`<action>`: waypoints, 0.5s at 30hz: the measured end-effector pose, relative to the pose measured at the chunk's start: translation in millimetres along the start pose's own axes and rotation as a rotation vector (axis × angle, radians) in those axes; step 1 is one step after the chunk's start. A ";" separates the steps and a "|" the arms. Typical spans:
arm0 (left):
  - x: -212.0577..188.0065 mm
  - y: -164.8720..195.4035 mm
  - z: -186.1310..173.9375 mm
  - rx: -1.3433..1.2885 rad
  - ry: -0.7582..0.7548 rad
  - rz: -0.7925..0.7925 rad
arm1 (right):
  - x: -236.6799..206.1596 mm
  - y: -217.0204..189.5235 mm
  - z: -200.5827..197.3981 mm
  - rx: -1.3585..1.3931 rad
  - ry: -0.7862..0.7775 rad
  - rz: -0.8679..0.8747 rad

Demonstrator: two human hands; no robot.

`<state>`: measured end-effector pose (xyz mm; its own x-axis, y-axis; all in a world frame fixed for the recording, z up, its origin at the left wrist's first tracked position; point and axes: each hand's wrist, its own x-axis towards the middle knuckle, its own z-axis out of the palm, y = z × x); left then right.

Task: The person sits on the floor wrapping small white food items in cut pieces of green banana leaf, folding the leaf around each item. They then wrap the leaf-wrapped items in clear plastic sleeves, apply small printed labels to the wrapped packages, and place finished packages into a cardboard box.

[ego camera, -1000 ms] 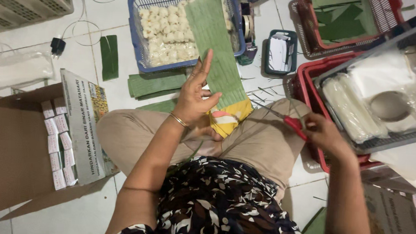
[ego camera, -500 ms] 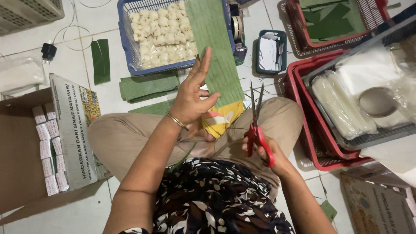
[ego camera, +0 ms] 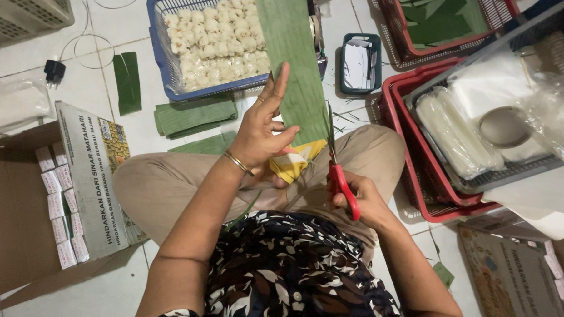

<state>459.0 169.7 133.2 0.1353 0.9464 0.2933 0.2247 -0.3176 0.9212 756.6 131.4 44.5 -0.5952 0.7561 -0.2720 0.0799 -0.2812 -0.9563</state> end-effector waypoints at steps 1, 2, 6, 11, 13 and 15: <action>0.2 0.4 0.7 0.008 -0.001 -0.013 | 0.0 -0.1 -0.5 0.003 0.004 -0.001; 0.1 0.7 1.2 0.016 -0.001 -0.028 | 0.0 0.1 -0.8 0.007 0.008 -0.001; -0.2 2.7 1.5 0.000 -0.006 -0.035 | -0.1 1.7 -2.3 0.014 0.028 0.022; 0.3 4.2 0.1 -0.055 -0.019 -0.050 | -2.1 3.7 -3.5 -0.043 0.035 -0.013; 0.1 4.8 -0.3 -0.093 -0.024 -0.037 | -3.3 4.3 -3.2 -0.061 0.052 0.001; 0.0 5.5 -0.4 -0.142 -0.030 -0.030 | -4.5 4.8 -2.3 -0.071 0.069 0.007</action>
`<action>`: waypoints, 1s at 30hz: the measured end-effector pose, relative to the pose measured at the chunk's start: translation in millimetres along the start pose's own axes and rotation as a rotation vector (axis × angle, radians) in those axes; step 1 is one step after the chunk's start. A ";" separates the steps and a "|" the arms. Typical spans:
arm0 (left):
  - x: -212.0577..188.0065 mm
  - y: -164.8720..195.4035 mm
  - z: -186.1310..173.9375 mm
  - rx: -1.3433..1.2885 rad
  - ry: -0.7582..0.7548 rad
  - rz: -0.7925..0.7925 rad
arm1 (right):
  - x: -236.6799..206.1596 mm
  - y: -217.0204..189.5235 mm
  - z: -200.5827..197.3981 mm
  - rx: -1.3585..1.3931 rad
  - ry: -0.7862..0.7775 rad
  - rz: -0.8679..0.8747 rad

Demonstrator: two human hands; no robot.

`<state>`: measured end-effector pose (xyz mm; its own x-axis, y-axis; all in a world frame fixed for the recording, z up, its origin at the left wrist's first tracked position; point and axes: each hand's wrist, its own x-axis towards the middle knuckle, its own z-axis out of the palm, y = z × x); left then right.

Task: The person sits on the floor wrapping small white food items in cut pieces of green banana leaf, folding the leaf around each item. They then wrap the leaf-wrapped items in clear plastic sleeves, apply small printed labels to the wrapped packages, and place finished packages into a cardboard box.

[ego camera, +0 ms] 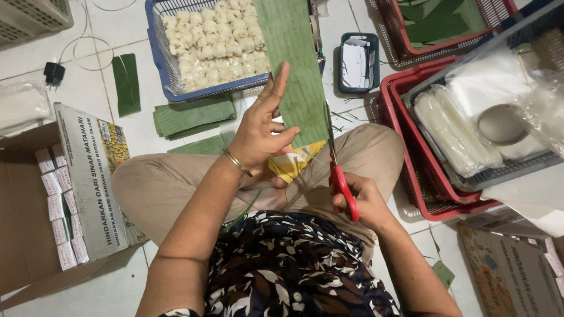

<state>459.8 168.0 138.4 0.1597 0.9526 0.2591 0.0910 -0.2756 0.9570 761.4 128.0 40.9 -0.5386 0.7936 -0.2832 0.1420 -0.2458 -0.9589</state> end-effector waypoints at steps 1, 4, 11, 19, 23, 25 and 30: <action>0.0 0.3 0.0 0.003 0.002 -0.015 | -0.6 0.2 0.7 -0.006 0.001 -0.030; 0.5 1.0 -0.1 0.022 0.008 -0.061 | -2.2 0.2 3.3 0.021 0.012 -0.037; -1.4 -1.8 0.9 -0.042 -0.014 -0.067 | -4.1 0.3 11.1 0.104 0.068 0.099; -7.2 -6.6 11.2 -0.019 -0.085 -0.051 | -3.1 3.5 10.9 0.166 0.051 0.030; -10.6 -5.7 14.3 -0.031 -0.108 -0.144 | -5.3 4.8 9.8 0.135 0.051 0.016; -10.8 -5.2 14.9 0.001 -0.124 -0.127 | -6.3 4.9 9.3 0.115 0.049 0.008; -10.2 -4.3 16.6 0.037 -0.153 -0.023 | -5.6 4.0 8.8 0.160 0.037 -0.006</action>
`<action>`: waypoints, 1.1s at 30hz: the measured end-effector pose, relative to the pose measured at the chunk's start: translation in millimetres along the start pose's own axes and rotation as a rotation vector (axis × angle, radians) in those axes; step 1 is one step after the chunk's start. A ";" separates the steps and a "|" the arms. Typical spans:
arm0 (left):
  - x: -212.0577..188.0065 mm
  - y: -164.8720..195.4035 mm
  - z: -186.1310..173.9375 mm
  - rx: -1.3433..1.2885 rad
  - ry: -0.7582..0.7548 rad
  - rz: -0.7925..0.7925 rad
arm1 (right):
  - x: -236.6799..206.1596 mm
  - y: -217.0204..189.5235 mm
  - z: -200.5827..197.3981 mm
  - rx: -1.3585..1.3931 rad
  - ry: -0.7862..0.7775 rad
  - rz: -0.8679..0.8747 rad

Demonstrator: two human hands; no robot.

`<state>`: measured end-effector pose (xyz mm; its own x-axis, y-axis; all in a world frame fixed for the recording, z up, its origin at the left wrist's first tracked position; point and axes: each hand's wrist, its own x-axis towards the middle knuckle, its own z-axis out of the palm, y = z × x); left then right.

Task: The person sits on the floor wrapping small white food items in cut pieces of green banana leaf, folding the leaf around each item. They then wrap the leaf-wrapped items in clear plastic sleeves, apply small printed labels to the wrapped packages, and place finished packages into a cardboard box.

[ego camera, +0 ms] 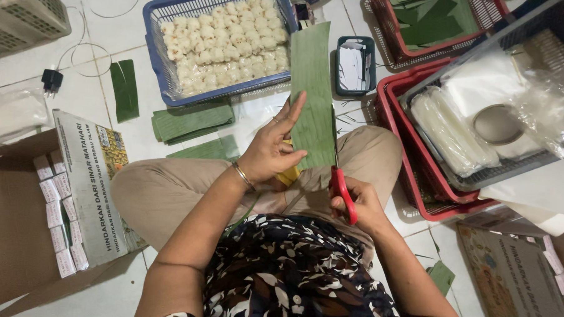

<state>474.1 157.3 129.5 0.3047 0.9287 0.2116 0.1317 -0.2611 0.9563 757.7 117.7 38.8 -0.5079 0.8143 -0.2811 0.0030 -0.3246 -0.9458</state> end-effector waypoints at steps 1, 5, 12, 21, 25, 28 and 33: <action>-0.3 0.0 0.3 -0.002 -0.002 -0.001 | 0.3 0.1 0.3 -0.005 0.008 0.003; -1.8 -1.1 0.2 0.003 0.015 -0.025 | 1.7 2.4 2.2 0.005 0.058 0.042; -4.1 -5.2 3.8 -0.071 -0.019 -0.042 | 2.7 3.5 -0.8 -0.042 0.018 -0.035; -4.5 -9.8 1.9 -0.125 -0.006 -0.075 | 0.0 -10.7 9.9 -0.228 -0.020 -0.040; -5.3 -12.3 3.6 -0.116 -0.026 -0.036 | -0.5 -10.7 12.6 -0.208 -0.017 -0.040; -7.3 -13.0 3.9 -0.131 -0.024 -0.040 | 0.4 -6.5 10.9 -0.318 0.015 -0.086; -7.7 -10.8 2.6 -0.097 -0.027 -0.024 | 0.3 3.0 6.7 -0.351 0.043 -0.101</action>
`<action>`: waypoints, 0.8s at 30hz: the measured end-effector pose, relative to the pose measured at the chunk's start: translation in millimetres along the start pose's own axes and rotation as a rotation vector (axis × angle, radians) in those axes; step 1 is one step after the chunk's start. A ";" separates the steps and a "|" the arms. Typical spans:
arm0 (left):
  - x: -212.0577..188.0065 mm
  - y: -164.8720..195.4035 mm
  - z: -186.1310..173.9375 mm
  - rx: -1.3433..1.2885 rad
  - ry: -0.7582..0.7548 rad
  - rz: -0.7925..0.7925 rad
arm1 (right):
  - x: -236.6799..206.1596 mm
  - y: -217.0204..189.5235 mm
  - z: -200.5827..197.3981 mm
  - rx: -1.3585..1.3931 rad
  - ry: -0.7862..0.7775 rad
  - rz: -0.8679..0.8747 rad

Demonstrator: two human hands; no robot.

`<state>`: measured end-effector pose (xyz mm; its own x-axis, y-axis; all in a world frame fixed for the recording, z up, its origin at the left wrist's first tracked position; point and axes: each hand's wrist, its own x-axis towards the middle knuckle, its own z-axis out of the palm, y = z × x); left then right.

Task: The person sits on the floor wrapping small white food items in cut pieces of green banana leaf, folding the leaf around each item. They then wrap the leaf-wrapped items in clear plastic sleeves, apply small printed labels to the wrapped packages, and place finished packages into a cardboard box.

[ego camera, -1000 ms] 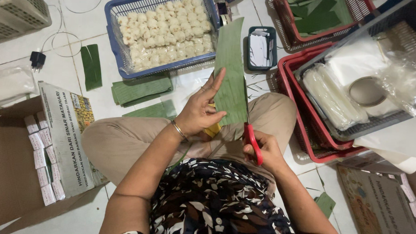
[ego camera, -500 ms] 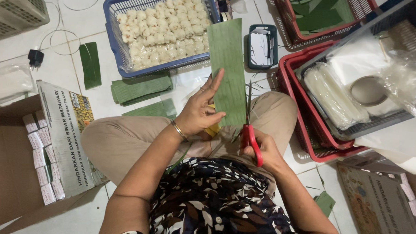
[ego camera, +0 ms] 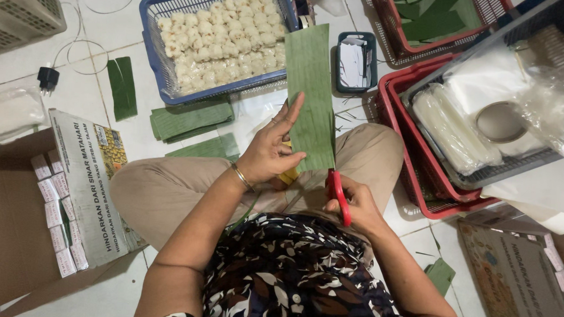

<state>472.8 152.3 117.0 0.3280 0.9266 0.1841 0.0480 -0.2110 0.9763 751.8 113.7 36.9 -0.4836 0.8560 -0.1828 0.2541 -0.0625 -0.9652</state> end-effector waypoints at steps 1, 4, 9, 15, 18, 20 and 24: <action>-0.1 0.9 0.0 0.001 0.003 -0.005 | -0.1 2.0 0.4 0.004 0.008 0.000; -0.5 3.9 -0.1 0.001 0.011 -0.030 | -0.8 7.2 2.0 0.039 0.024 0.015; -0.7 7.1 -0.6 -0.006 0.003 -0.013 | -2.3 12.3 5.7 0.167 0.030 0.053; -1.7 6.1 0.7 -0.032 -0.005 -0.046 | -2.6 12.3 10.1 0.324 0.019 0.120; -2.3 5.1 1.1 0.025 -0.006 -0.036 | -2.9 12.5 11.3 0.310 0.046 0.178; -2.7 4.6 0.8 0.048 -0.006 0.000 | -3.3 13.3 11.0 0.303 0.043 0.169; -4.0 4.0 1.2 0.093 -0.019 -0.026 | -3.7 15.0 7.2 0.243 0.010 0.068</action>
<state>472.8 147.3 120.0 0.3431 0.9263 0.1560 0.1440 -0.2160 0.9657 751.3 105.9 21.8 -0.4635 0.8506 -0.2483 0.0768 -0.2406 -0.9676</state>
